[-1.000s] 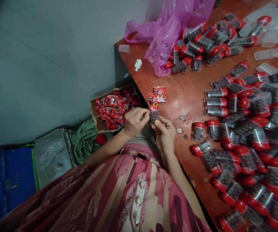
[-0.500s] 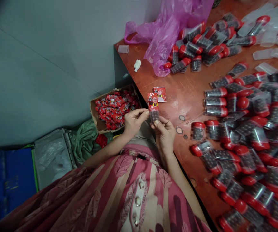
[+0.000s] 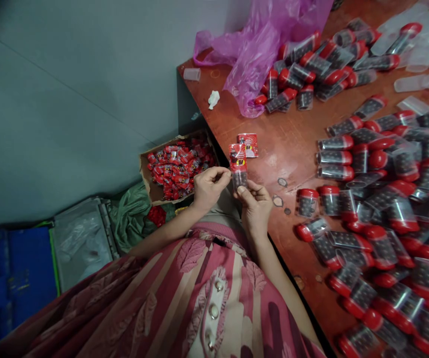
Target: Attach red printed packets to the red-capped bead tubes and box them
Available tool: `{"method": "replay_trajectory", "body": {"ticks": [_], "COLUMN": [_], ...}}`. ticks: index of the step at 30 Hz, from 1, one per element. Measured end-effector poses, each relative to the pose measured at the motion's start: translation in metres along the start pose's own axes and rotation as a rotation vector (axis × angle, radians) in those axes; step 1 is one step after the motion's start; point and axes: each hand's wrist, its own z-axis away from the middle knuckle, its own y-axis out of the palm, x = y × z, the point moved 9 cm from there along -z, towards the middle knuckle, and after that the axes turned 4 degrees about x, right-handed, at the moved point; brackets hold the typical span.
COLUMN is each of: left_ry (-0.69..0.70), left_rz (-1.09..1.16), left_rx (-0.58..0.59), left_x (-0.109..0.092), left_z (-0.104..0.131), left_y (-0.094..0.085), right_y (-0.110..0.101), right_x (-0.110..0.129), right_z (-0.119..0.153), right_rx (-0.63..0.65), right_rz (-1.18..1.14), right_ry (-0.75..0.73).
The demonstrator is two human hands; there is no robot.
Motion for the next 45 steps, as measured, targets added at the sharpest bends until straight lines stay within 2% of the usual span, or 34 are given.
{"method": "replay_trajectory", "body": {"ticks": [6, 12, 15, 17, 19, 23, 25, 28, 31, 33, 37, 41, 45], "left_ry": [-0.062, -0.333, -0.340, -0.319, -0.297, -0.138, -0.070, -0.138, -0.297, -0.344, -0.283, -0.198, -0.135], "left_rz": [0.062, 0.508, 0.656, 0.622, 0.496, 0.165, 0.084, 0.163, 0.399, 0.522, 0.621, 0.470, 0.353], "left_rx": [0.032, 0.095, 0.104, 0.075, 0.063, 0.055, 0.047, 0.101, 0.174, 0.189, 0.179, 0.158, 0.192], "left_x": [0.008, 0.035, 0.041, 0.042, 0.040, 0.016, 0.005, 0.012, 0.031, 0.039, 0.040, 0.031, 0.021], "left_z": [0.002, 0.005, -0.001, -0.005, -0.008, -0.014, -0.016, -0.017, -0.011, -0.006, -0.001, -0.005, -0.011], "left_y": [0.006, 0.023, 0.029, 0.026, 0.021, 0.009, 0.006, 0.013, 0.029, 0.036, 0.038, 0.026, 0.018], "right_y": [-0.002, -0.006, -0.002, 0.002, 0.005, 0.007, 0.005, 0.003, 0.001, -0.002, -0.002, 0.001, 0.003], "right_x": [-0.001, 0.008, 0.013, 0.013, 0.014, 0.014, 0.013, 0.012, 0.011, 0.012, 0.012, 0.009, 0.006], "right_z": [0.000, 0.002, 0.004, 0.005, 0.005, 0.005, 0.004, 0.002, -0.001, -0.004, -0.005, -0.003, -0.001], "right_rx": [-0.025, -0.055, 0.003, 0.053, 0.081, 0.101, 0.094, 0.094, 0.092, 0.074, 0.084, 0.140, 0.161], "right_rz": [0.006, 0.159, 0.267, 0.293, 0.291, 0.274, 0.269, 0.247, 0.205, 0.183, 0.145, 0.126, 0.082], "right_ry": [-0.013, -0.084, -0.121, -0.123, -0.124, -0.112, -0.098, -0.073, -0.048, -0.032, 0.005, 0.038, 0.045]}}
